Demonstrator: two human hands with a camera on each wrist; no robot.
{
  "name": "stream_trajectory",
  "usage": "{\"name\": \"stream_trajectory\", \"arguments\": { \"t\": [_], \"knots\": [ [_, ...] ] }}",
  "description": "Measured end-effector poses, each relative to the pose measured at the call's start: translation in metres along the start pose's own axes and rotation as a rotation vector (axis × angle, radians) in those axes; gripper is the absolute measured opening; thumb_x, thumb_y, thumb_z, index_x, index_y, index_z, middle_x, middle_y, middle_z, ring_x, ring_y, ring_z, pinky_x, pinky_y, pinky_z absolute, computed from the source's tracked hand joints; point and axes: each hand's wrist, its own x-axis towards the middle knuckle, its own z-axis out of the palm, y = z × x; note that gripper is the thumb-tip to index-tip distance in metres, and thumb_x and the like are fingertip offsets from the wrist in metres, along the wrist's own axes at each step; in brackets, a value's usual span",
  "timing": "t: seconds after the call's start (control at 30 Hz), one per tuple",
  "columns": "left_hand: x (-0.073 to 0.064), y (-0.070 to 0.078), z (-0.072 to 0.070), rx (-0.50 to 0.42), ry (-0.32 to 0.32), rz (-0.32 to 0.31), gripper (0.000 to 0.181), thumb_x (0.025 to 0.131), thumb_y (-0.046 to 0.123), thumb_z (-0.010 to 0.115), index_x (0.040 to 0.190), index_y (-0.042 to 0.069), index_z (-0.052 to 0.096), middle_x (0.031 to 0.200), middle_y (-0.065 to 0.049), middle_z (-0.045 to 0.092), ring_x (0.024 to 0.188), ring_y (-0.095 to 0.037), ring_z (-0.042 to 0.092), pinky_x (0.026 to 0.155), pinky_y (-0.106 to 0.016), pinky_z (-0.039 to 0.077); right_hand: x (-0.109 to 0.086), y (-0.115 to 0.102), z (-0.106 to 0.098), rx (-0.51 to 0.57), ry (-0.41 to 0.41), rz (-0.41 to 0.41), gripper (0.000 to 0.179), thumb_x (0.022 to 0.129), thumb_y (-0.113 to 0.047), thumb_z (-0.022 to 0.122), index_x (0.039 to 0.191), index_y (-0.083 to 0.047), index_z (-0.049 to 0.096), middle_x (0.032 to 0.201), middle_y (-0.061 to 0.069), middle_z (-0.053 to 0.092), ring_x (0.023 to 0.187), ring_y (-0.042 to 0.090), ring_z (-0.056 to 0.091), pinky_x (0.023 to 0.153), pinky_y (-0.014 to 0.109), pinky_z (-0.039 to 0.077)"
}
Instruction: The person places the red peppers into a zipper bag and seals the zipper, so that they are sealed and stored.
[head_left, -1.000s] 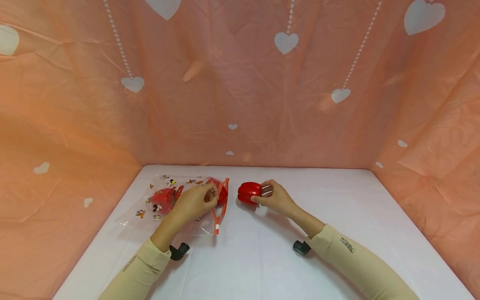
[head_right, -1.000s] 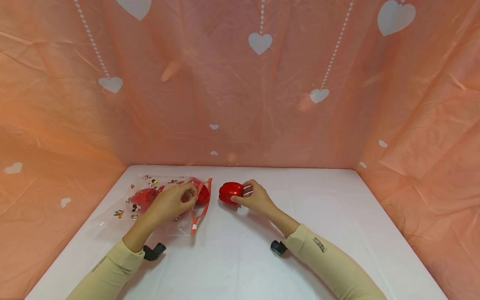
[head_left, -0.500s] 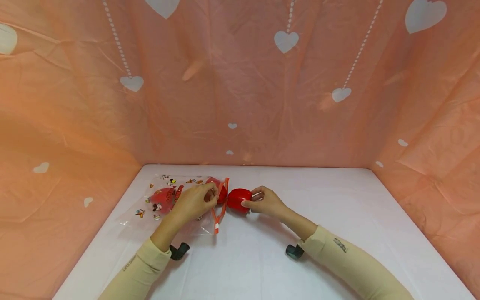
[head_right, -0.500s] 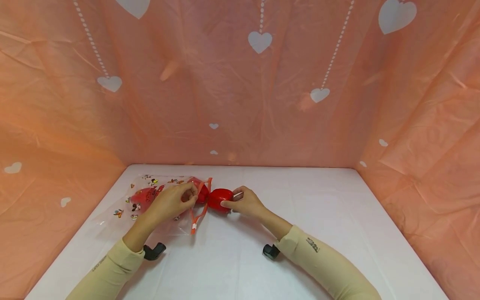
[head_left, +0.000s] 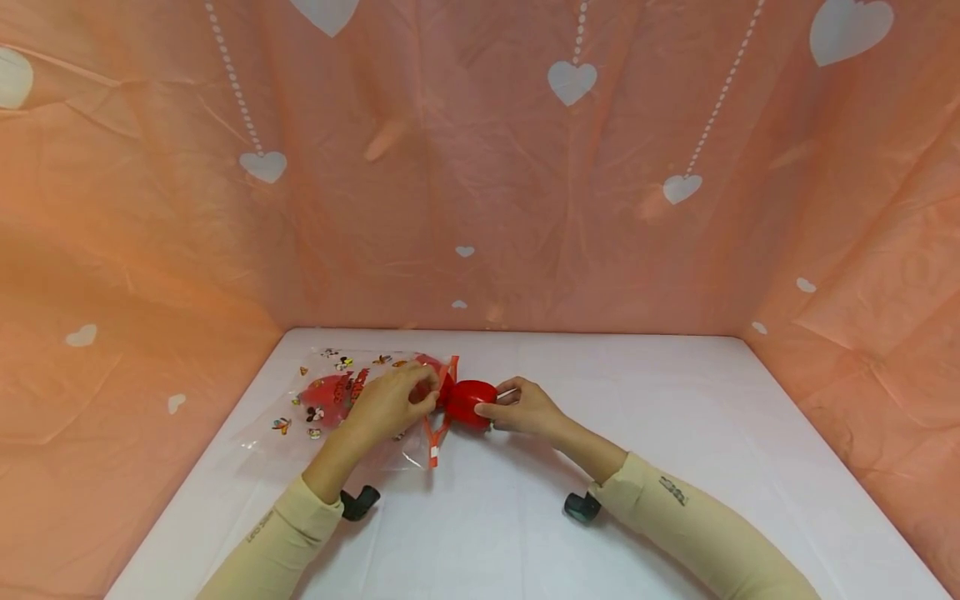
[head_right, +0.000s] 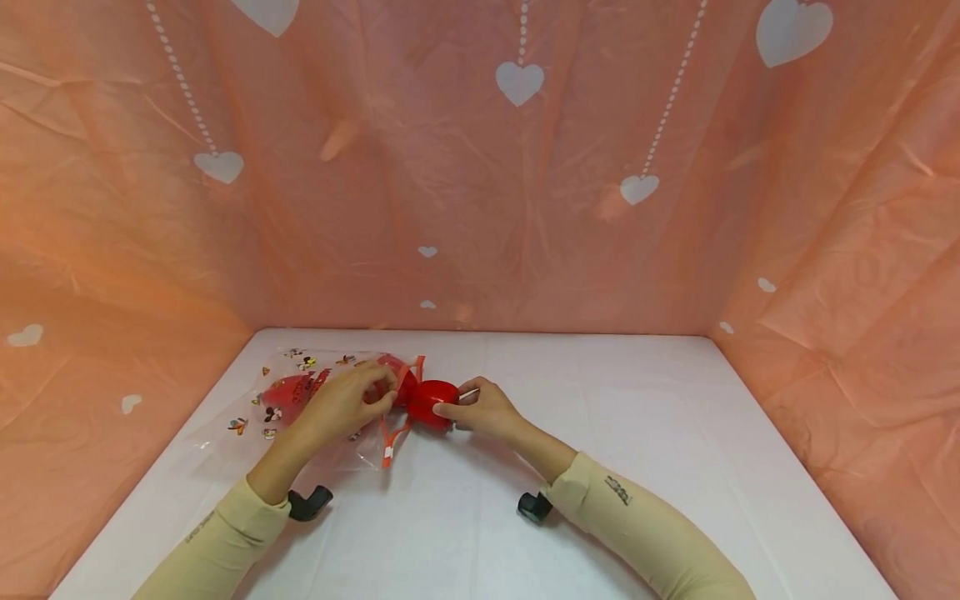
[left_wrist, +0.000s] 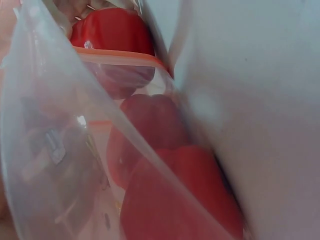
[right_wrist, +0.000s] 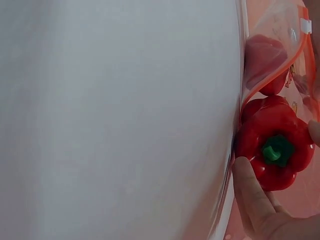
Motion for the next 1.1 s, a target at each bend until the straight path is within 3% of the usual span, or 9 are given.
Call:
{"name": "stream_trajectory", "arguments": {
  "t": [0.33,0.77,1.1],
  "knots": [
    [0.000,-0.001,0.001,-0.018,0.031,0.068,0.007,0.098,0.014,0.075,0.104,0.016,0.071,0.109,-0.002,0.067,0.087,-0.020,0.061,0.073,-0.034,0.052,0.000,0.001,0.003,0.020,0.001,0.023,0.060,0.093,-0.024,0.087,0.135,0.006,0.055,0.122,0.023,0.069,0.095,0.027,0.078,0.086,0.041,0.064],
    [-0.001,-0.001,0.000,-0.039,0.036,0.098,0.011,0.098,0.014,0.077,0.108,0.015,0.072,0.109,-0.003,0.068,0.089,-0.019,0.062,0.078,-0.035,0.056,0.004,-0.001,0.008,-0.018,0.013,0.036,0.064,0.094,-0.027,0.086,0.138,0.006,0.054,0.126,0.023,0.068,0.098,0.027,0.077,0.089,0.040,0.063],
    [-0.001,0.000,-0.001,-0.041,0.046,0.118,0.011,0.098,0.014,0.077,0.107,0.015,0.071,0.109,-0.004,0.068,0.088,-0.019,0.061,0.078,-0.037,0.054,0.011,-0.003,0.013,-0.106,0.030,0.004,0.064,0.093,-0.038,0.085,0.137,0.002,0.059,0.127,0.020,0.072,0.110,0.030,0.072,0.096,0.042,0.061]
  ]
}}
